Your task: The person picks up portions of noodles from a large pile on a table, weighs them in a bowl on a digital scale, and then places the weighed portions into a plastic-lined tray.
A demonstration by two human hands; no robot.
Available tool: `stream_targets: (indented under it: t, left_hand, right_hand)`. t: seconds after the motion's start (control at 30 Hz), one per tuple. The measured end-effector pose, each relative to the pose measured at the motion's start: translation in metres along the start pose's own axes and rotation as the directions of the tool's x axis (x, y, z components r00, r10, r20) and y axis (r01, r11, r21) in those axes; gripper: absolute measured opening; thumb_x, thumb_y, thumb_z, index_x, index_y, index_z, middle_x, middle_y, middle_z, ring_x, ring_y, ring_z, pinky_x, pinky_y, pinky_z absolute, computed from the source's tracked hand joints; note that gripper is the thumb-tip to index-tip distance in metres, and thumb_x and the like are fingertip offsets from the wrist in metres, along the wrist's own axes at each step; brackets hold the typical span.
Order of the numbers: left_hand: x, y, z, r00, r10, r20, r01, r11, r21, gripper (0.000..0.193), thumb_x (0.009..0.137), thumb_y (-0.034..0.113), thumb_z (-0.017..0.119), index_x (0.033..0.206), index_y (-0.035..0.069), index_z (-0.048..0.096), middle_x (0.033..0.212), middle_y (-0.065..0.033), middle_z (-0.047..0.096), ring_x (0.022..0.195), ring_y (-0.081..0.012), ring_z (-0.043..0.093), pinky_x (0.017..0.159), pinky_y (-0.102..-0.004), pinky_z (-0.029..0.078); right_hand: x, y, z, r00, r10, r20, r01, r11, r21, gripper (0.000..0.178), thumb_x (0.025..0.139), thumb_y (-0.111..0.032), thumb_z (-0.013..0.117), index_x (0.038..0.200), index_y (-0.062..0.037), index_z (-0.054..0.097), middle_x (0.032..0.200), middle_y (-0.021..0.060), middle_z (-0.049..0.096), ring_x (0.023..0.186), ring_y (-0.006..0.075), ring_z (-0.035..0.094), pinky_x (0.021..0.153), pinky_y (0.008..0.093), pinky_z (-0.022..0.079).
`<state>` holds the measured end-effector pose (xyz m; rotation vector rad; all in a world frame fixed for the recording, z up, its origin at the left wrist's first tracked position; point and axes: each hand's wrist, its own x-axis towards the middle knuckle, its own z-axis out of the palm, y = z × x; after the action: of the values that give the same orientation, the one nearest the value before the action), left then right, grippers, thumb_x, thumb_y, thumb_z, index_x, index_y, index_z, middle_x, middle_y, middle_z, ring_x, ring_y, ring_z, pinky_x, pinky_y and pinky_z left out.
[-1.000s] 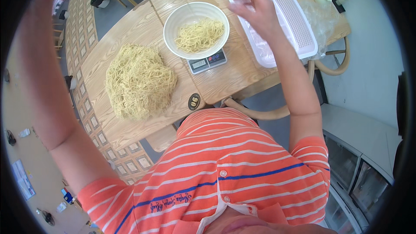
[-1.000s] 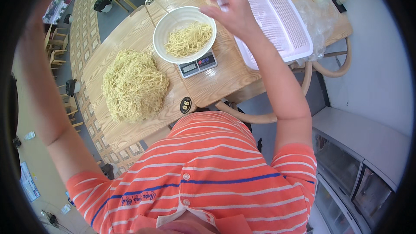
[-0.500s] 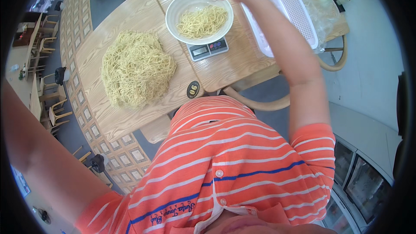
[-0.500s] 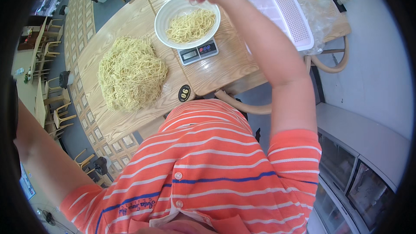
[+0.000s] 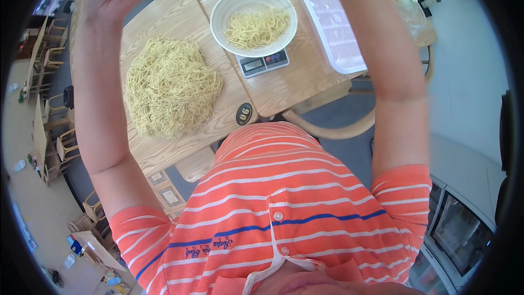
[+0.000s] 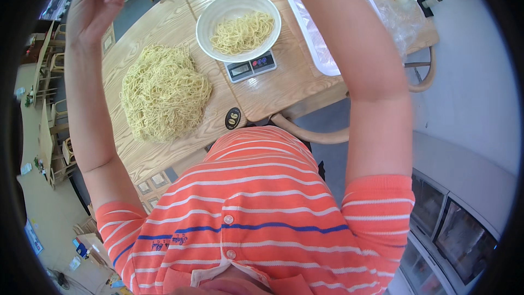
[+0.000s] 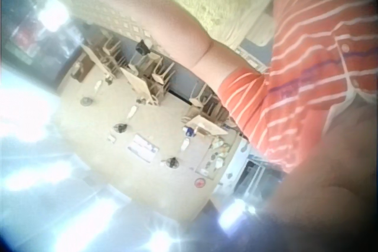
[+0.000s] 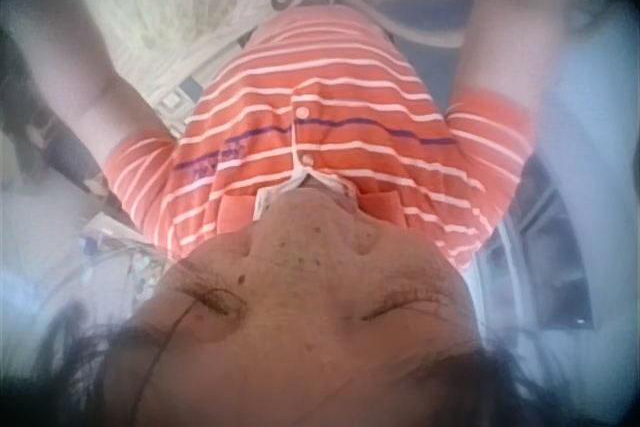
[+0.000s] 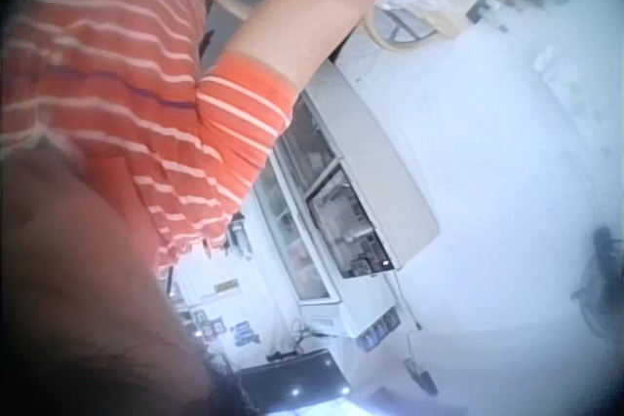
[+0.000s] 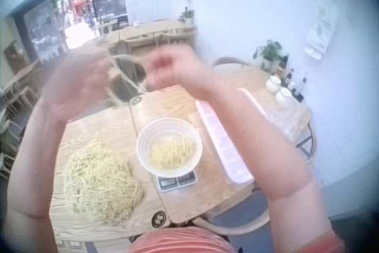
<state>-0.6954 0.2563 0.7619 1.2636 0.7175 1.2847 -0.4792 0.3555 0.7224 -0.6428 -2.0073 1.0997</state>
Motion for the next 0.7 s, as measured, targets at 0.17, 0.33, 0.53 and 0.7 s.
stream_targets:
  t: [0.17,0.33,0.53,0.7]
  left_hand:
    - [-0.024,0.015,-0.07,0.997,-0.071,-0.032,0.064,0.981,-0.182,0.015,0.096,0.013,0.046,0.1,-0.001,0.049,0.087,-0.0067,0.049,0.063,-0.0081,0.042,0.05,-0.0182,0.036]
    - [-0.038,-0.003,-0.07,0.983,-0.182,-0.021,0.177,0.974,-0.142,0.013,0.097,0.012,0.047,0.101,0.001,0.051,0.088,-0.005,0.051,0.063,-0.0063,0.041,0.049,-0.0166,0.032]
    - [-0.044,-0.031,-0.06,0.971,-0.166,-0.171,0.176,0.984,0.041,0.013,0.095,0.013,0.05,0.103,0.003,0.055,0.087,-0.0054,0.059,0.061,-0.0052,0.043,0.049,-0.0171,0.032]
    - [-0.005,-0.021,-0.006,0.992,-0.077,-0.097,0.091,0.984,0.15,0.015,0.093,0.015,0.052,0.097,0.001,0.055,0.086,-0.0093,0.061,0.065,-0.0066,0.055,0.052,-0.0173,0.043]
  right_hand:
    - [-0.093,0.128,0.059,0.827,0.522,0.211,-0.129,0.541,-0.831,0.044,0.076,-0.02,0.071,0.118,-0.0133,0.061,0.112,0.0098,0.061,0.108,0.0236,0.055,0.09,0.0409,0.044]
    - [-0.126,0.175,0.083,0.872,0.346,0.346,0.175,0.44,-0.881,0.019,0.076,-0.015,0.061,0.094,-0.0117,0.068,0.099,0.0091,0.062,0.108,0.0274,0.052,0.084,0.0402,0.046]
    - [-0.052,0.083,0.045,0.966,0.246,0.076,-0.067,0.526,-0.848,0.016,0.084,-0.026,0.063,0.089,-0.0117,0.066,0.097,0.0059,0.064,0.097,0.0259,0.058,0.077,0.0411,0.049]
    - [0.015,-0.082,0.003,0.969,0.234,-0.081,-0.212,0.618,-0.757,0.013,0.086,-0.015,0.061,0.083,-0.0065,0.07,0.078,0.0103,0.067,0.067,0.0186,0.06,0.063,0.0349,0.051]
